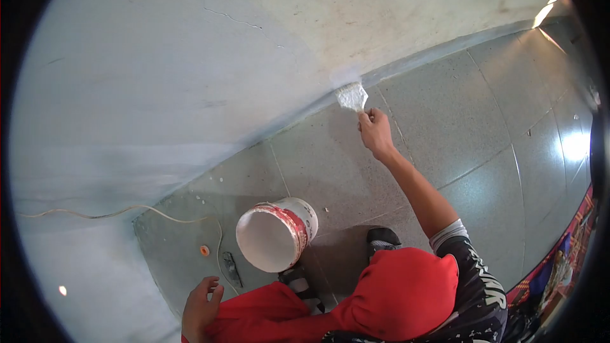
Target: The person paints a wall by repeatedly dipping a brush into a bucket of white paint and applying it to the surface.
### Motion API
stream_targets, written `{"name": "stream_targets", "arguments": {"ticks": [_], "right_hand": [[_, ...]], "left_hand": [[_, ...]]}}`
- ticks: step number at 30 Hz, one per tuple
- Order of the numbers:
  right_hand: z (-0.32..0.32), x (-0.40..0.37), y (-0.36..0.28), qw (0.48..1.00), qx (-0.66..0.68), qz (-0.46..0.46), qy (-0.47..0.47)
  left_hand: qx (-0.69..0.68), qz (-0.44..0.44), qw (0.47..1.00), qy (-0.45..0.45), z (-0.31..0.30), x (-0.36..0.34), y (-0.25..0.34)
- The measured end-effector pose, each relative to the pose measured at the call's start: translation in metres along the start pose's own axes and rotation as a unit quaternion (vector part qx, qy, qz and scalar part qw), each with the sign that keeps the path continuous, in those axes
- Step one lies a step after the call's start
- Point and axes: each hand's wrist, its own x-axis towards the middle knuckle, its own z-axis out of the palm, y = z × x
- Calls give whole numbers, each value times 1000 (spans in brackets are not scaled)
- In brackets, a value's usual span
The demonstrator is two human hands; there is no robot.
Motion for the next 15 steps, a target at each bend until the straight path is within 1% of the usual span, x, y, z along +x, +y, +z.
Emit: {"name": "stream_targets", "arguments": {"ticks": [1, 2, 4, 7, 8, 10, 11, 13, 15], "right_hand": [[-2, -5, -18, 999, 35, 7, -13], [-6, -13, -35, 999, 36, 4, -14], [-16, -34, -65, 989, 131, -18, -63], [-17, -38, -53, 990, 128, -22, -58], [-16, -34, -39, 990, 127, -23, -56], [-12, -20, -1, 998, 53, -3, -27], [-10, -15, 10, 998, 54, -4, -25], [-7, -10, 14, 999, -23, 20, 11], [-8, -3, 4, 999, -46, 3, 10]], "left_hand": [[8, 1, 1000, 0, -1, 0, 1], [7, 1, 1000, 2, -1, -1, 0], [-1, 14, 1000, 4, 0, 2, -3], [8, 23, 1000, 0, -1, 4, 2], [8, 25, 1000, 0, -2, 4, 4], [14, 31, 999, 6, -3, 3, 7], [14, 33, 999, 7, -4, 4, 7], [24, 37, 999, 3, -4, 4, 8], [22, 39, 999, 3, -3, 6, 5]]}}
